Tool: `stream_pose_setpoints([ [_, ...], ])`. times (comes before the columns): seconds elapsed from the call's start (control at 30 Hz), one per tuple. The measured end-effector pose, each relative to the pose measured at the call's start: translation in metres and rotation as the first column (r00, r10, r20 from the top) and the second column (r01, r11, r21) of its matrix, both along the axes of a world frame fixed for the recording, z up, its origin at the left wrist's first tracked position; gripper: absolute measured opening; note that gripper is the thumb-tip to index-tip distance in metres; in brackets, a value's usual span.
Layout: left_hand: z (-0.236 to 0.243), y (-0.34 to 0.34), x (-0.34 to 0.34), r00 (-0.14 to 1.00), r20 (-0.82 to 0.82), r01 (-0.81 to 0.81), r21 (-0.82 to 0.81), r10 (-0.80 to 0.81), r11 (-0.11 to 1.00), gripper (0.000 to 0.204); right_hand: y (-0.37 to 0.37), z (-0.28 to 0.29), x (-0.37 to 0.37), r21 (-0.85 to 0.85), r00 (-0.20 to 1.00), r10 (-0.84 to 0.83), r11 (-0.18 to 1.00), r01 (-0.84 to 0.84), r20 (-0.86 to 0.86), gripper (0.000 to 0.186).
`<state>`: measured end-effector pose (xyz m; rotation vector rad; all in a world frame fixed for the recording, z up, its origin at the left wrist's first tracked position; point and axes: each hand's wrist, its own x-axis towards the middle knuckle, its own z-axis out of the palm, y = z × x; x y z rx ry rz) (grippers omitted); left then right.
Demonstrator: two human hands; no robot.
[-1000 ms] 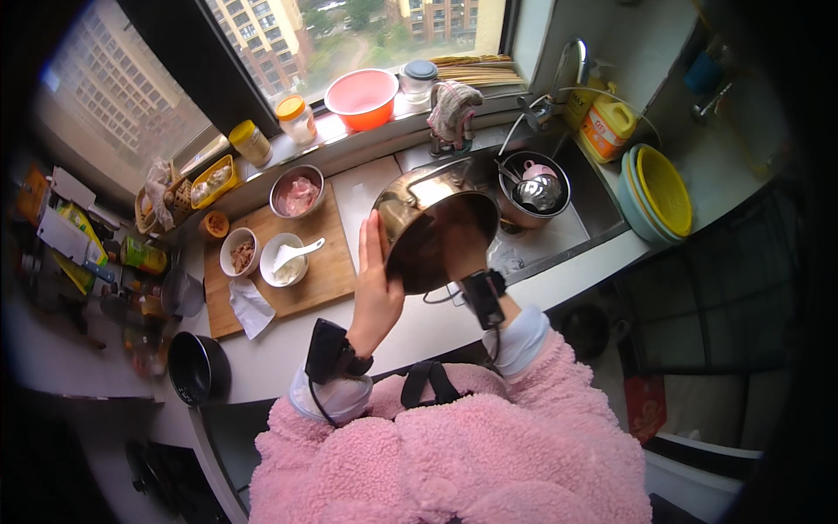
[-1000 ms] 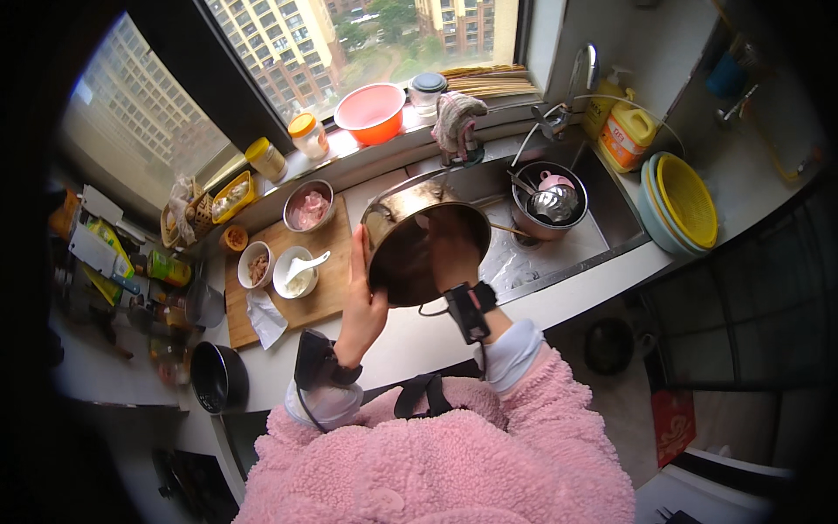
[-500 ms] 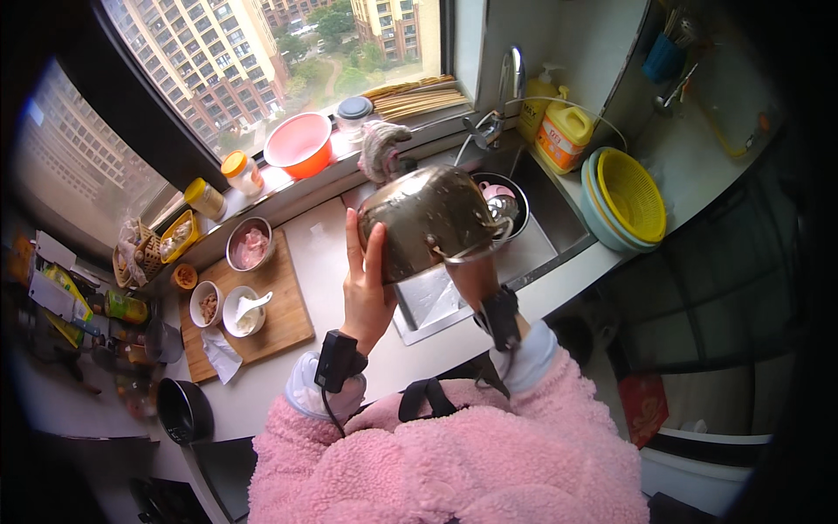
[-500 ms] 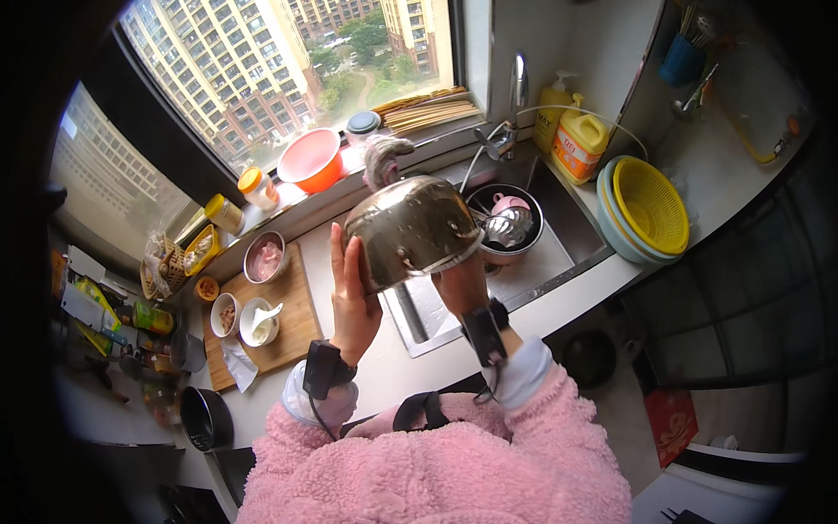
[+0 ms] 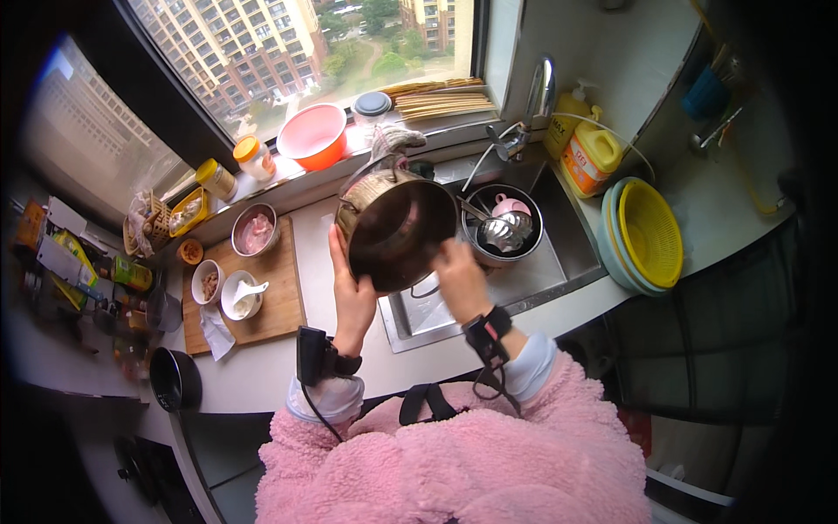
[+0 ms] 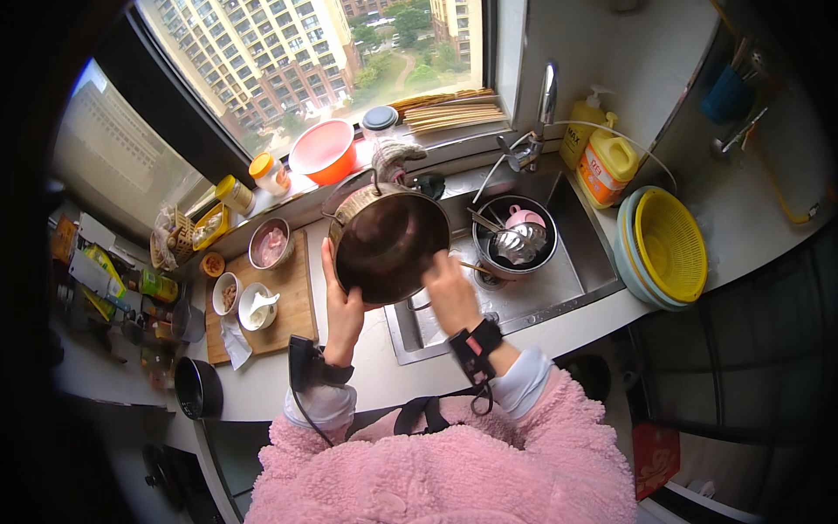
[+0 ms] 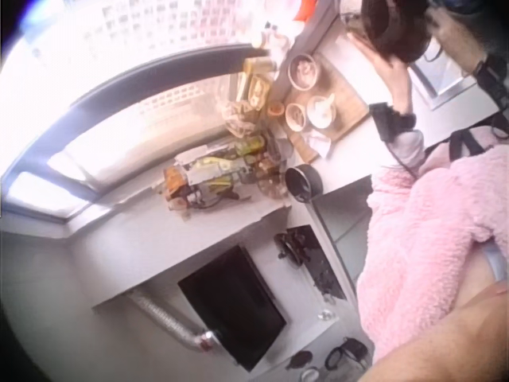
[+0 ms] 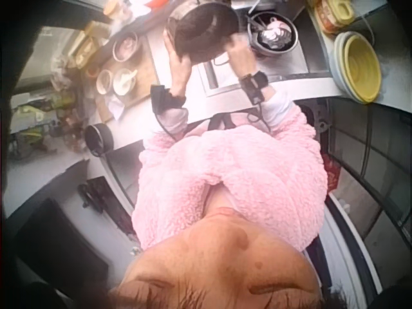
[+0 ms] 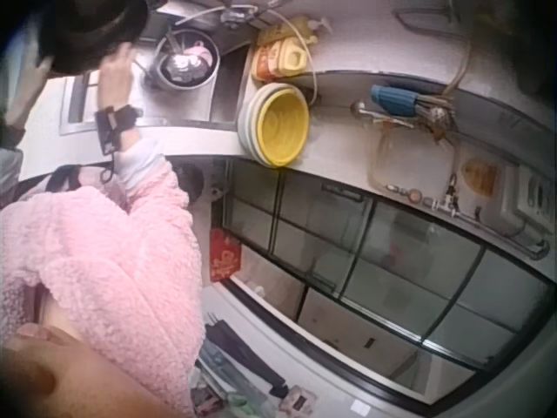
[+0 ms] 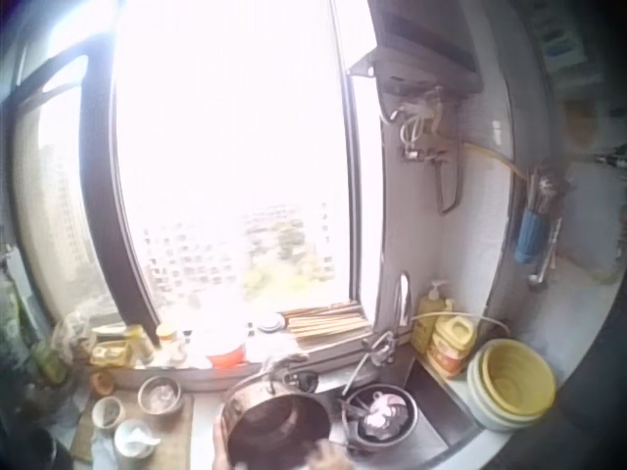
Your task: The person pets a dog, then walks to the kitchen and wipes a metal bowl with a cloth. They open the refrigerator, take out three eggs, and crack each egg into the bowl, discarding the shells. The person then picks up a whisk from a utensil holder.
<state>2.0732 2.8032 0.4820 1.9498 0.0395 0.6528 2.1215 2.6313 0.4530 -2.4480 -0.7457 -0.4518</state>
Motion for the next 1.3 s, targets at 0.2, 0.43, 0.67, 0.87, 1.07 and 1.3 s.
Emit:
stream_pose_setpoints([
  [0.2, -0.008, 0.015, -0.023, 0.935, -0.257, -0.023, -0.731, -0.244, 0.682, 0.09, 0.025, 0.037, 0.037, 0.48, 0.969, -0.177, 0.874, 0.073, 0.175, 0.013],
  [0.43, -0.012, 0.012, -0.038, 0.924, -0.267, 0.016, -0.686, -0.273, 0.728, 0.076, 0.096, 0.05, 0.021, 0.689, 0.989, 0.099, 0.709, -0.15, 0.113, 0.013],
  [0.67, -0.009, 0.037, -0.046, 0.913, -0.317, -0.086, -0.766, -0.258, 0.637, 0.04, 0.087, 0.034, -0.007, 0.361, 0.805, 0.544, 0.818, -0.447, -0.237, 0.009],
  [0.87, -0.019, 0.035, -0.067, 0.947, -0.256, -0.07, -0.755, -0.195, 0.652, 0.057, 0.119, 0.006, 0.03, 0.358, 0.917, 0.203, 0.931, -0.071, -0.344, 0.027],
  [1.07, -0.034, 0.058, -0.11, 0.971, -0.24, -0.16, -0.656, -0.004, 0.738, 0.09, 0.165, -0.034, -0.038, 0.305, 0.595, 0.738, 0.674, -0.673, -0.319, 0.02],
  [1.3, -0.04, 0.103, -0.191, 0.945, -0.249, -0.323, -0.606, 0.212, 0.727, 0.091, 0.211, -0.052, -0.057, -0.083, 0.796, 0.526, 0.817, -0.571, -0.298, 0.012],
])
